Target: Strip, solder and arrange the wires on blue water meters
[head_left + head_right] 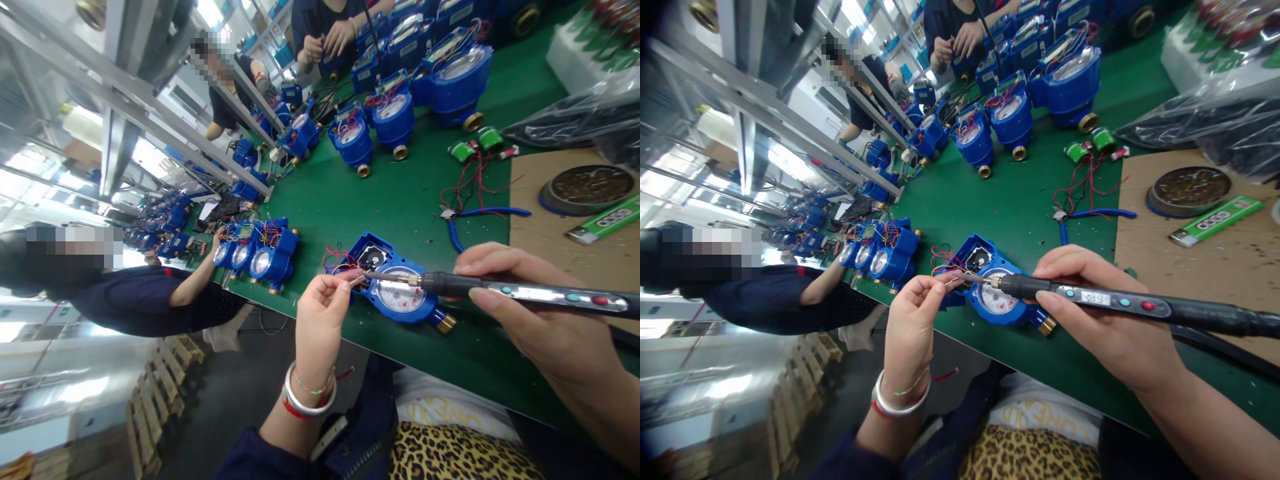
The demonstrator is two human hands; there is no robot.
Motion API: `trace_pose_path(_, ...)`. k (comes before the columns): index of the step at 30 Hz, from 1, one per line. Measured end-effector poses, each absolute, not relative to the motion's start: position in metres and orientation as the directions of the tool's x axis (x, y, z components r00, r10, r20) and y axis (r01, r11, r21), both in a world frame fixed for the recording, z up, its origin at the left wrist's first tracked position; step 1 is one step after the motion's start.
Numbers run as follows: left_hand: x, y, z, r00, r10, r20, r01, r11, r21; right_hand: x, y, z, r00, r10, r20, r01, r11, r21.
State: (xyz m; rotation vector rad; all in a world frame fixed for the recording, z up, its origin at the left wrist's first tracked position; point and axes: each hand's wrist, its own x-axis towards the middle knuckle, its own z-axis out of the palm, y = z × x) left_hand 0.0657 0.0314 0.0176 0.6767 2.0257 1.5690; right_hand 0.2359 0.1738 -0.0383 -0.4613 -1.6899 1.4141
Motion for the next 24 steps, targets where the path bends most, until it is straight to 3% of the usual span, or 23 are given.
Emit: trace_pose_path(24,0.0635,0.0311,0.0152,-0.761,0.646,-0.061,0.103,0.213,0.972,0.2333,0.1742,-0.0354,-0.606,0.686,0.404,-0.252,0.316,-0.915)
